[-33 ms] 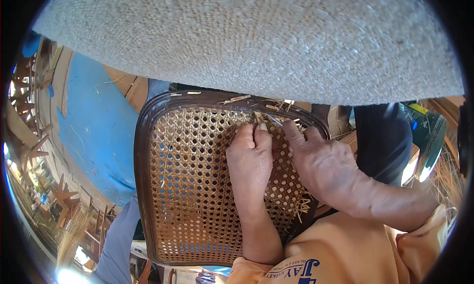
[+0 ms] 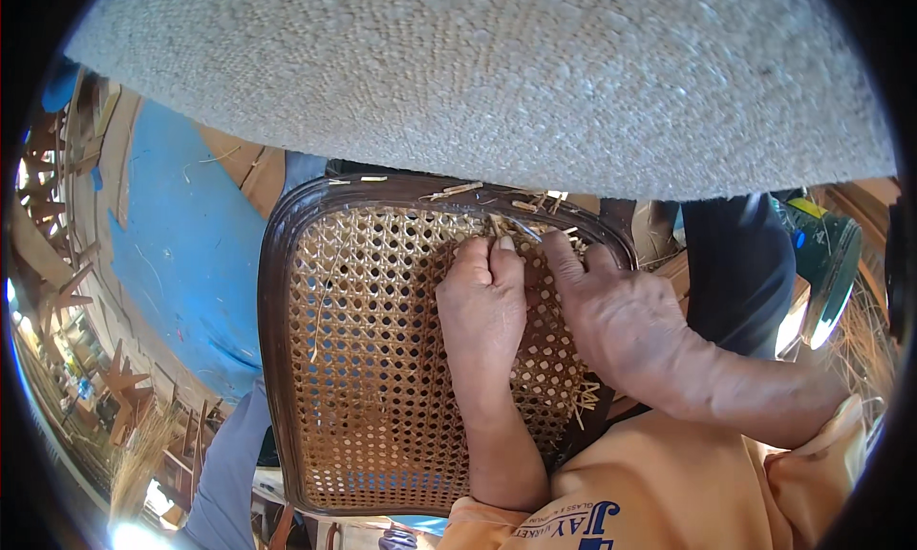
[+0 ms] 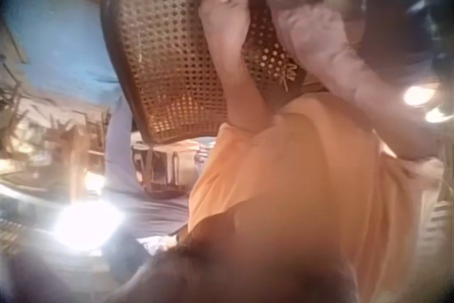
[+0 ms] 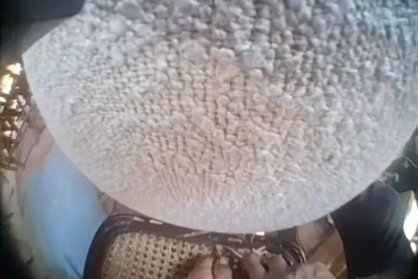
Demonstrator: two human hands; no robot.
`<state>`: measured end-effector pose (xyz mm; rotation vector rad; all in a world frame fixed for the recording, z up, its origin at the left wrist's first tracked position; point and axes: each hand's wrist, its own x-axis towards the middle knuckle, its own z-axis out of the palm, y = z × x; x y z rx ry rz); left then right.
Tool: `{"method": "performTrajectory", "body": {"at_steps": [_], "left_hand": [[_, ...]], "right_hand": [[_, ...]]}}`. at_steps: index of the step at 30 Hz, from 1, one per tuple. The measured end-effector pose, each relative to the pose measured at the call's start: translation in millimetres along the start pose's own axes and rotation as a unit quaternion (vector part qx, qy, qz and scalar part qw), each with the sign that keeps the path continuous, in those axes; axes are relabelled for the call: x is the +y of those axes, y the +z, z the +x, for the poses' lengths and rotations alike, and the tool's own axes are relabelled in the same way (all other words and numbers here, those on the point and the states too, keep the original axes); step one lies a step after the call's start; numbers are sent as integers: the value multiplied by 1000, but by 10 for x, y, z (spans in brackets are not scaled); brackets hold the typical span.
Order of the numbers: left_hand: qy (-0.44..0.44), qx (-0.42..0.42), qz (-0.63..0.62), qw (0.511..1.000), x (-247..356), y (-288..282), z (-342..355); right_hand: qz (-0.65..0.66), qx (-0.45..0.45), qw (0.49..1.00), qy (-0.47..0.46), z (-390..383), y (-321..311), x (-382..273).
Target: Trimming and securing woven cane webbing onto a wooden chair seat using a knife and pliers.
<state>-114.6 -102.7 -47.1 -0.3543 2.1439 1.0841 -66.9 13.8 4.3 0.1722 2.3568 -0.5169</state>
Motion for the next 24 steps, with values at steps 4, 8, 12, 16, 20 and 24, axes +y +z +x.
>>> {"method": "performTrajectory", "body": {"at_steps": [4,8,12,16,20,24], "left_hand": [[8,0,-1,1000,-119,-52,56],[76,-8,0,997,11,6,5],[15,-39,-59,997,-88,-68,34],[61,-21,-5,998,-125,-52,17],[28,-15,3,999,5,-35,33],[49,-14,2,999,-46,-24,26]], "right_hand": [[-16,-14,999,29,90,42,-192],[-66,14,997,37,56,-24,-207],[-75,-8,996,-37,219,-153,-96],[-101,27,993,-47,166,-101,-113],[10,-9,999,-37,257,-77,33],[-144,196,896,-373,515,61,443]]}}
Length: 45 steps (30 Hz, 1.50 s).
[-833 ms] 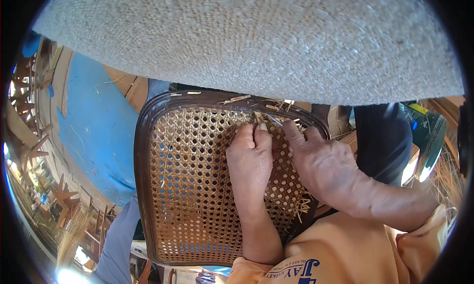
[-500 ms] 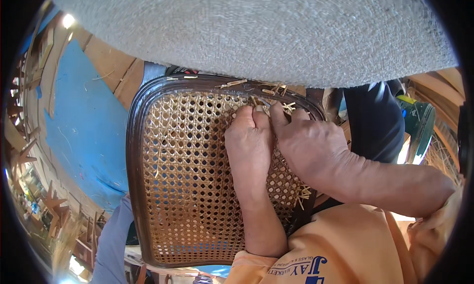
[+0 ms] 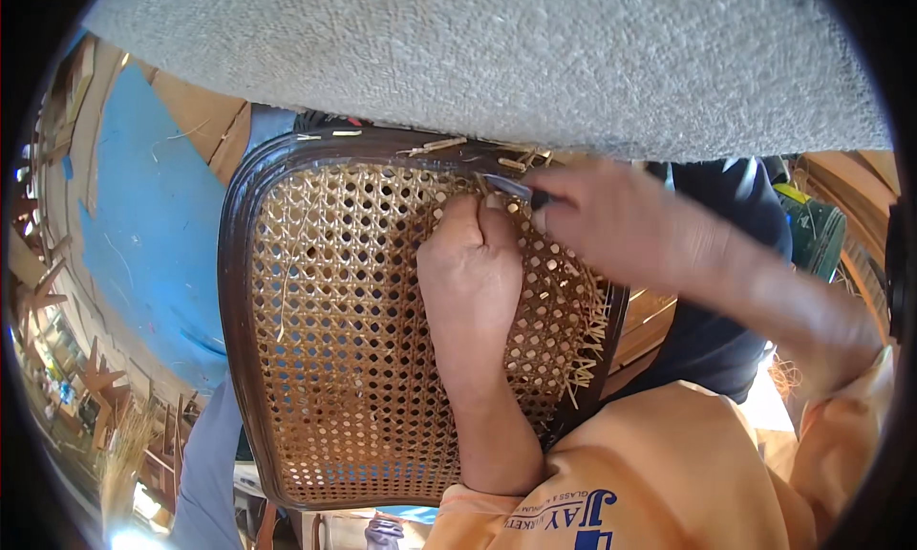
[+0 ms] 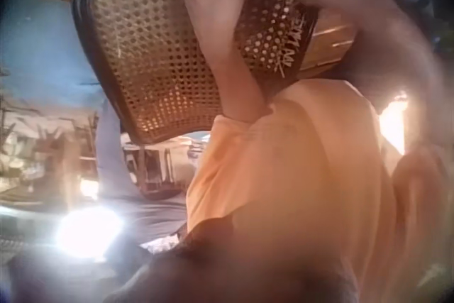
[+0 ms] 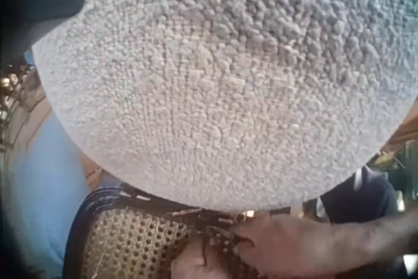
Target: Trimming and securing woven cane webbing onto a wooden chair seat using a knife and pliers.
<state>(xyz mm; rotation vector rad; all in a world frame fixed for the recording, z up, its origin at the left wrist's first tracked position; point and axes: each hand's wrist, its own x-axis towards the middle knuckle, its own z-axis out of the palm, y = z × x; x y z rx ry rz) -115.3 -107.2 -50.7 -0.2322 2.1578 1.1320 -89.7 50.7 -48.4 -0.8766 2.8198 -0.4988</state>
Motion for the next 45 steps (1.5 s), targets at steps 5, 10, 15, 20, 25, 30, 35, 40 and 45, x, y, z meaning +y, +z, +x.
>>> {"method": "performTrajectory", "body": {"at_steps": [5,10,15,20,25,30,35,40,45], "left_hand": [[-10,18,-16,1000,-75,49,7],[-64,8,-35,997,-34,6,0],[-68,17,-53,996,-44,51,9],[-55,23,-46,997,-57,35,18],[-43,11,-51,998,-52,27,27],[-95,6,-132,987,26,-29,44],[-105,-1,-128,986,64,-33,26],[-115,-10,-100,988,88,-18,26],[-53,36,6,998,-84,71,96]], "right_hand": [[565,-212,707,369,88,-288,77],[786,-139,352,490,-37,-196,131],[687,-154,511,493,-98,-79,25],[432,-94,815,375,-37,-75,37],[846,-89,184,492,-139,-22,45],[649,-139,588,463,-48,-3,14],[268,-77,905,320,-28,-56,-146],[175,-90,967,161,-110,306,92],[4,-41,998,51,55,273,45]]}}
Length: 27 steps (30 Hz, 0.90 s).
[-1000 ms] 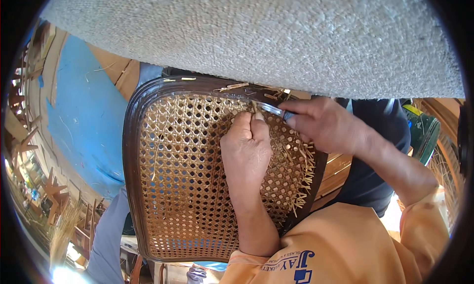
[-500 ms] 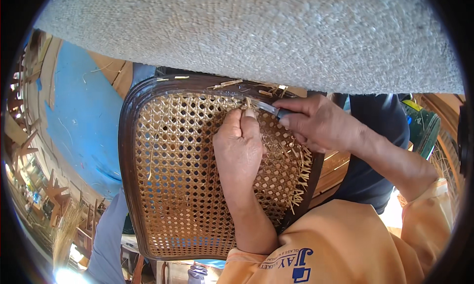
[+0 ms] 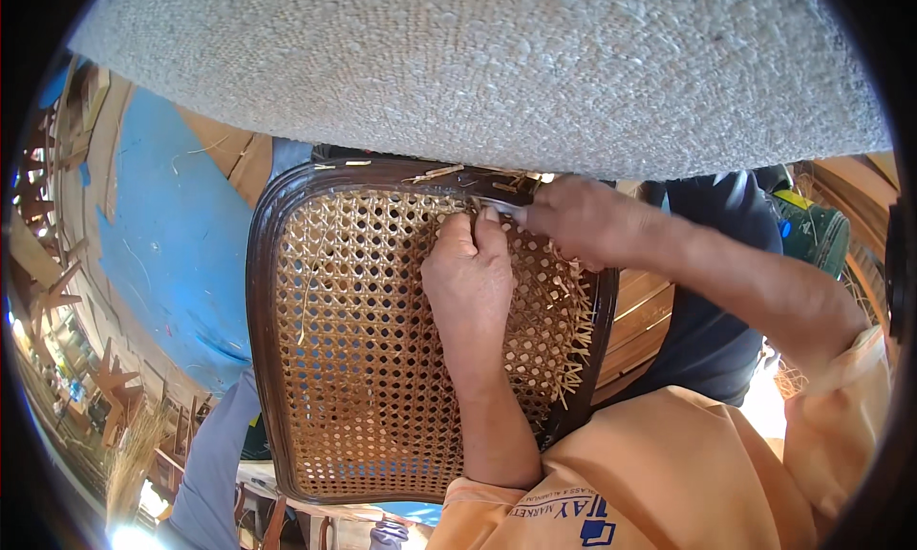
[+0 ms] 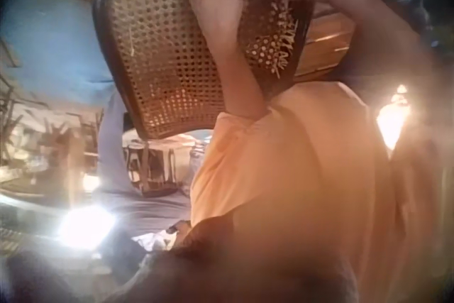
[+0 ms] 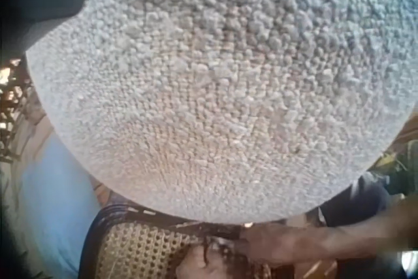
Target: Trimming and securing woven cane webbing onto a wooden chair seat using a knife and pliers.
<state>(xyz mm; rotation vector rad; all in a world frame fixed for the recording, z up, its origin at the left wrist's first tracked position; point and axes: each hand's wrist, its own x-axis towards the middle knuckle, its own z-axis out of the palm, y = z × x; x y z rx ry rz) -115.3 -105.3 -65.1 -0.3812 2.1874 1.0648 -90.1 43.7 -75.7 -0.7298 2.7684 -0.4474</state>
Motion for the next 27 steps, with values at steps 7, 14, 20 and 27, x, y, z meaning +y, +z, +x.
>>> {"method": "performTrajectory", "body": {"at_steps": [7,14,20,27], "left_hand": [[-58,-27,-99,993,176,-46,-62],[-60,-26,-116,991,161,-59,-67],[-57,-25,-128,990,149,-69,-63],[-78,-39,-146,985,204,-113,-100]], "right_hand": [[560,-283,647,434,88,-332,140],[193,-1,980,49,-157,104,31],[312,-34,937,152,-131,-41,-21],[365,-9,895,257,-141,-174,-20]]}}
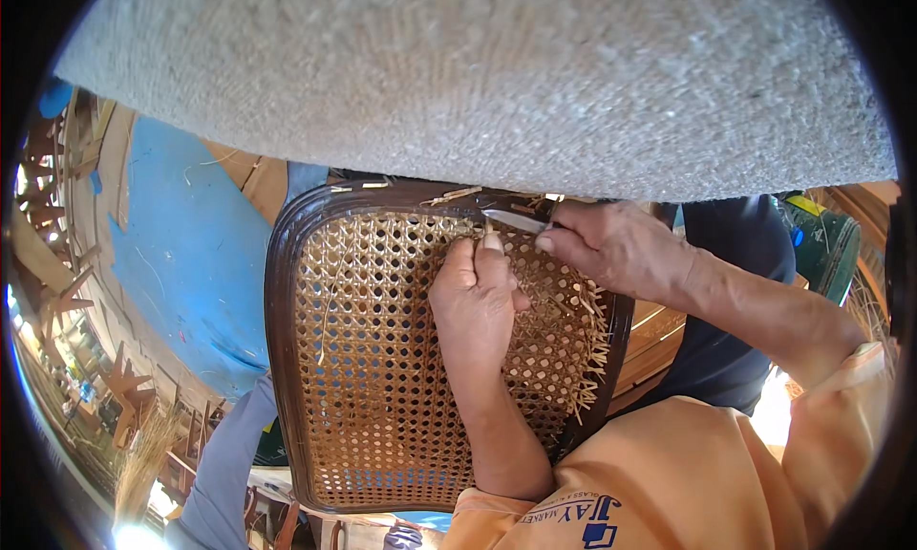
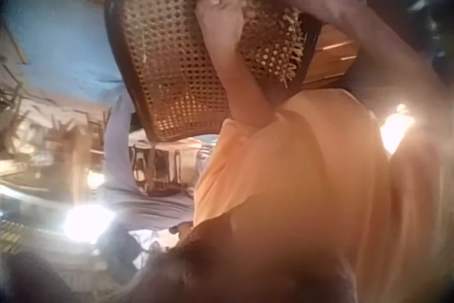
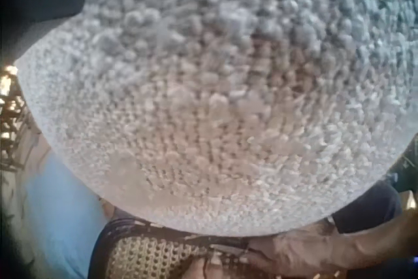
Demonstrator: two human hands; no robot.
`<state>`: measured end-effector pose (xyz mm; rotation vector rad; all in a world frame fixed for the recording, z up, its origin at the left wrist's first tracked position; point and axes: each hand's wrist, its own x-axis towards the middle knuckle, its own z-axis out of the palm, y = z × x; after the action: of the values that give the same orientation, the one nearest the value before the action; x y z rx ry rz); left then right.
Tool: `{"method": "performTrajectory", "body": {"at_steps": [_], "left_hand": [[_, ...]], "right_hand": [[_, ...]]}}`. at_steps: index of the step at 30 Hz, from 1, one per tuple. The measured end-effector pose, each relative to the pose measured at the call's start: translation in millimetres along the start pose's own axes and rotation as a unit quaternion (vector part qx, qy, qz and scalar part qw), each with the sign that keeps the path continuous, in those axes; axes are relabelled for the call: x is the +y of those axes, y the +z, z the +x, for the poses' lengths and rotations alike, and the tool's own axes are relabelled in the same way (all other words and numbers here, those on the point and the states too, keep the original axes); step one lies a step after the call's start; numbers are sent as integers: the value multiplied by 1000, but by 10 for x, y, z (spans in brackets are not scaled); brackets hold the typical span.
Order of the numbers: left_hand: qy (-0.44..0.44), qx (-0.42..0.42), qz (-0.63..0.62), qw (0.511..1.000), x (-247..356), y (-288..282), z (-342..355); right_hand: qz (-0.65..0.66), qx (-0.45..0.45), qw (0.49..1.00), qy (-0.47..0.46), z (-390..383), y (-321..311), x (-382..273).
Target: Trimming and securing woven cane webbing onto a wooden chair seat using a knife and pliers.
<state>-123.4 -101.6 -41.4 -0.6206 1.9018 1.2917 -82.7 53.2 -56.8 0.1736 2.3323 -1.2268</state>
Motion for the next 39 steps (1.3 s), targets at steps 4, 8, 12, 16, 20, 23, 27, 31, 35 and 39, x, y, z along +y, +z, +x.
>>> {"method": "performTrajectory", "body": {"at_steps": [4,8,12,16,20,23,27,31,35,39], "left_hand": [[-24,36,-14,999,37,10,-20],[-11,37,-14,999,18,14,-19],[-13,33,-10,999,30,7,-20],[-9,32,-16,999,1,-37,-4],[-14,24,-24,999,23,-14,-12],[-1,8,22,1000,11,-36,6],[-10,4,61,998,40,-45,-7],[-1,6,59,998,19,-34,2],[7,9,55,998,-2,-48,13],[6,5,45,999,-45,-55,46]], "right_hand": [[-117,-109,987,-28,11,-79,-24],[-223,-161,959,-67,-12,-86,-17],[-4,-224,964,142,123,-271,-222],[28,-193,975,110,93,-230,-115],[-37,-127,989,66,-70,-199,-204],[-44,-64,997,25,-218,-61,-274],[-21,-14,996,91,-232,-11,-365],[-35,-26,997,63,-188,3,-338],[-38,-34,996,78,-183,21,-379],[-80,-38,992,93,-192,41,-413]]}}
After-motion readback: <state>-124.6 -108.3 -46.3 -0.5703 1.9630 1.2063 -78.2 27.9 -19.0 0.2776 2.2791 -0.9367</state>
